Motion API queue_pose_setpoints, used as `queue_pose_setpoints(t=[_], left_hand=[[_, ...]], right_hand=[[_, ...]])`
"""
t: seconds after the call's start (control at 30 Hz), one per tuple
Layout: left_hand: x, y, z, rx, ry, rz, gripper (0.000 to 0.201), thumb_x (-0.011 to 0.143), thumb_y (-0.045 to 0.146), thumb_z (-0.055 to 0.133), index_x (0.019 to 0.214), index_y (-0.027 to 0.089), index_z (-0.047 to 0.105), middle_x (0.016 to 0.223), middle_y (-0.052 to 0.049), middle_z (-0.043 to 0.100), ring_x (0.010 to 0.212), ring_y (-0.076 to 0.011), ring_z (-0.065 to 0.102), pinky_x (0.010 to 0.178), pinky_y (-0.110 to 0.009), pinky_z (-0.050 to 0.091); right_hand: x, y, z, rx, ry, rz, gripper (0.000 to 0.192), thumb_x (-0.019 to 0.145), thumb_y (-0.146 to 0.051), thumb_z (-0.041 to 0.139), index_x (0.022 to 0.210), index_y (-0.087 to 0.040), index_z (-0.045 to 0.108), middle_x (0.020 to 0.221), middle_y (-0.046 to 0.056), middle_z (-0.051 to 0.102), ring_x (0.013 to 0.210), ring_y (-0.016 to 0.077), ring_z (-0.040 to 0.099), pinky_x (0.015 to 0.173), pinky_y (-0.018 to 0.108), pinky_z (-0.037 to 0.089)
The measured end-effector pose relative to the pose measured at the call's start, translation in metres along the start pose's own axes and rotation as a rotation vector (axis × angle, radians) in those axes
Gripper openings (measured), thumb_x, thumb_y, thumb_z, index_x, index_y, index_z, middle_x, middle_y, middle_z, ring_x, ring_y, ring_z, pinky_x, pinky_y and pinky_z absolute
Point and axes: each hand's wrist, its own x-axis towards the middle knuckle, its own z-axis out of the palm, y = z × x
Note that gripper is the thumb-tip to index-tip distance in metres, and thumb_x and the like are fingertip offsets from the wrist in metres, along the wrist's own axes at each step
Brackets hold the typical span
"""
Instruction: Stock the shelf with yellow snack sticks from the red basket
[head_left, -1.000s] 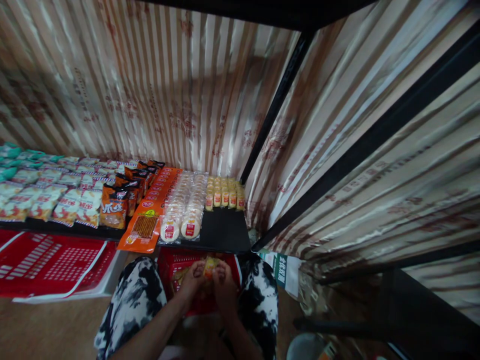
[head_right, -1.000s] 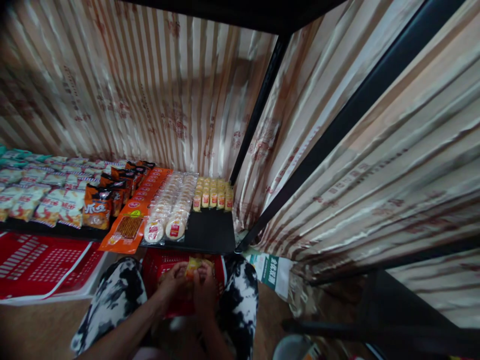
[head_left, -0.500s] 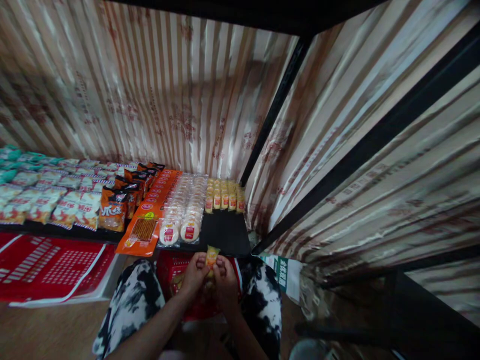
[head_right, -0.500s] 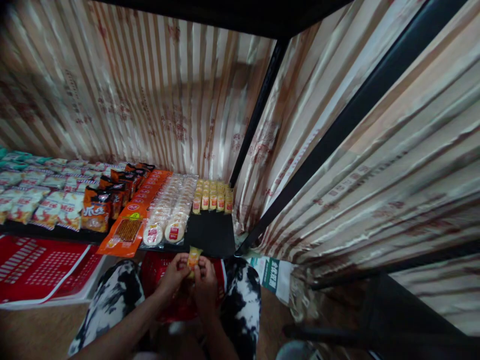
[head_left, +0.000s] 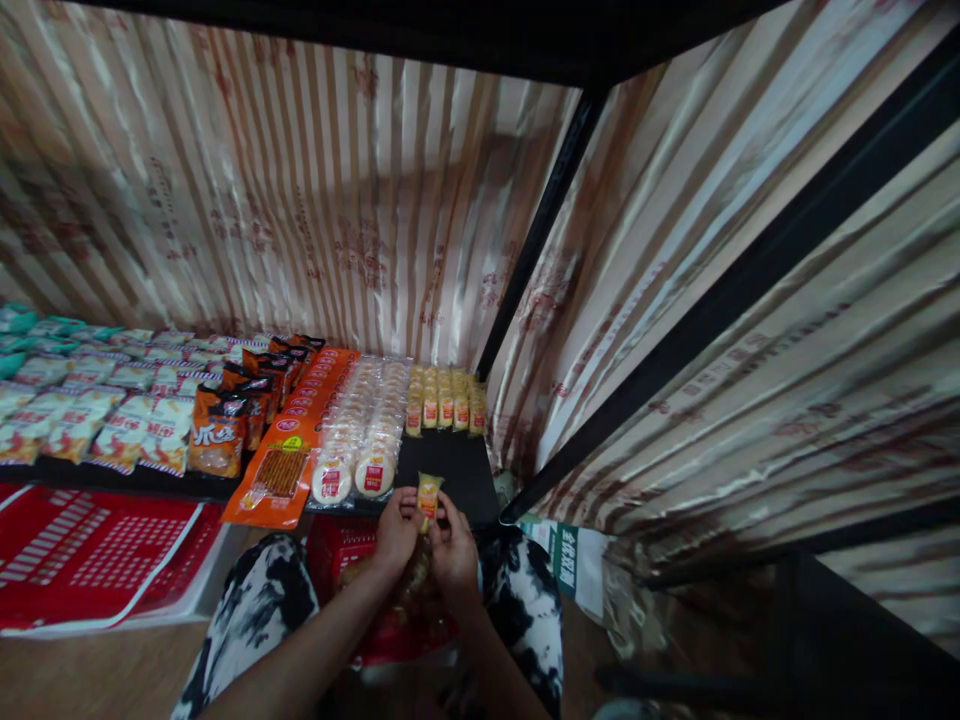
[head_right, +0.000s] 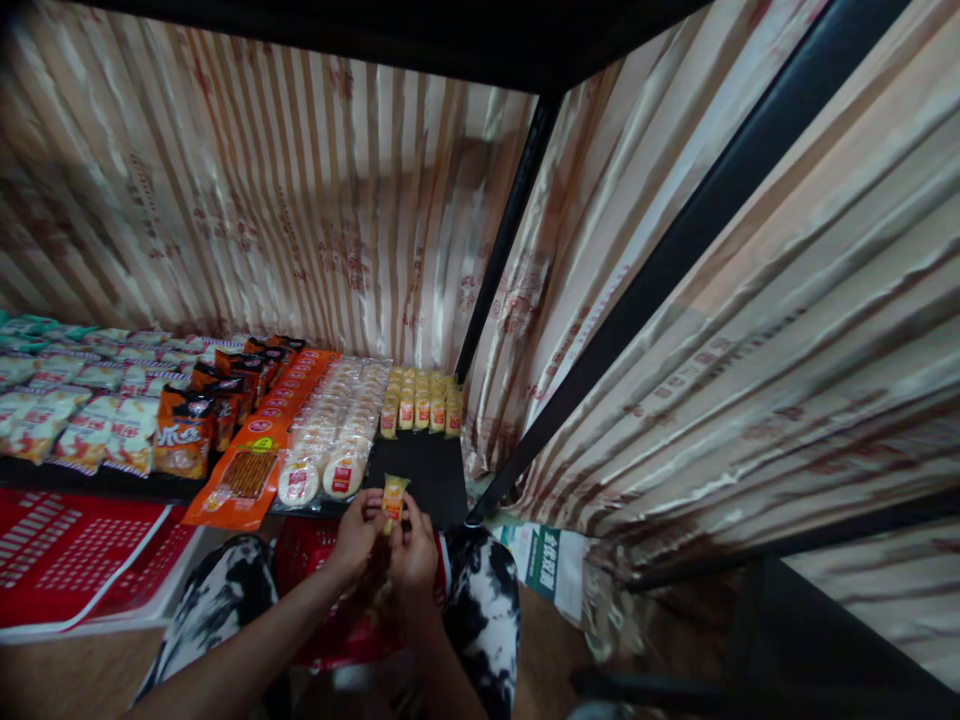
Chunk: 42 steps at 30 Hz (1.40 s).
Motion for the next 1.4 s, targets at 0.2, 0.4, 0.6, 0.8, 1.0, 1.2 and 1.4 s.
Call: queue_pose_setpoints(t=[0.2,0.4,0.6,0.8,1.0,1.2,1.4], left_hand=[[0.011,0.016,0.008,0.153,-0.023,0.075,0.017,0.070,0.011,0.050,0.084,0.016,0.058,0.083,-0.005,0.066,0.078,-0.0137,0.062,0.078,-0.026,0.046],[0.024,0.016,0.013,0.413,0.025,0.144,0.031,0.073,0.017,0.050,0.101,0.015,0.061,0.096,-0.008,0.064,0.091,-0.0170,0.057,0.086,-0.030,0.041],[0.032,0.019,0.016,0.463,0.029,0.132,0.036,0.074,0.017,0.047,0.107,0.016,0.061,0.099,-0.008,0.063,0.095,-0.0173,0.056,0.089,-0.029,0.040],[0.039,0.022,0.025,0.446,0.063,0.124,0.041,0.069,0.010,0.046,0.108,0.014,0.057,0.106,-0.009,0.061,0.100,-0.0170,0.055,0.091,-0.028,0.039],[0.050,0.023,0.034,0.481,0.021,0.145,0.037,0.071,0.013,0.046,0.107,0.015,0.058,0.108,-0.009,0.062,0.103,-0.0177,0.055,0.093,-0.029,0.037],[0.060,0.033,0.040,0.486,0.021,0.096,0.039,0.073,0.015,0.047,0.111,0.017,0.056,0.113,-0.008,0.062,0.106,-0.0191,0.054,0.094,-0.029,0.037],[0.070,0.037,0.047,0.428,0.037,0.072,0.041,0.073,0.015,0.049,0.113,0.019,0.056,0.113,-0.007,0.063,0.107,-0.0197,0.054,0.094,-0.029,0.038]], right_hand=[[0.013,0.001,0.005,0.069,-0.033,0.041,0.048,0.080,-0.033,0.043,0.125,-0.019,0.049,0.102,0.008,0.057,0.060,0.0116,0.061,0.059,0.024,0.050],[0.028,0.003,0.010,0.067,0.003,0.017,0.046,0.081,-0.032,0.043,0.125,-0.019,0.050,0.098,0.008,0.058,0.070,0.0145,0.062,0.067,0.026,0.050],[0.043,0.006,0.016,0.018,0.032,-0.002,0.045,0.079,-0.026,0.044,0.124,-0.024,0.051,0.095,0.005,0.059,0.073,0.0141,0.061,0.067,0.025,0.049],[0.058,0.000,0.017,-0.039,0.034,0.041,0.049,0.076,-0.017,0.041,0.124,-0.023,0.051,0.097,0.006,0.059,0.080,0.0155,0.061,0.073,0.026,0.048],[0.074,0.000,0.019,-0.063,0.047,0.083,0.050,0.076,-0.018,0.041,0.124,-0.023,0.051,0.099,0.006,0.057,0.069,0.0130,0.061,0.066,0.025,0.048],[0.090,0.009,0.026,-0.056,0.090,0.060,0.050,0.075,-0.021,0.044,0.124,-0.025,0.051,0.097,0.005,0.058,0.073,0.0148,0.060,0.063,0.025,0.048],[0.106,0.014,0.032,-0.016,0.078,0.037,0.053,0.074,-0.020,0.044,0.127,-0.026,0.048,0.096,0.004,0.058,0.071,0.0129,0.059,0.061,0.022,0.047]])
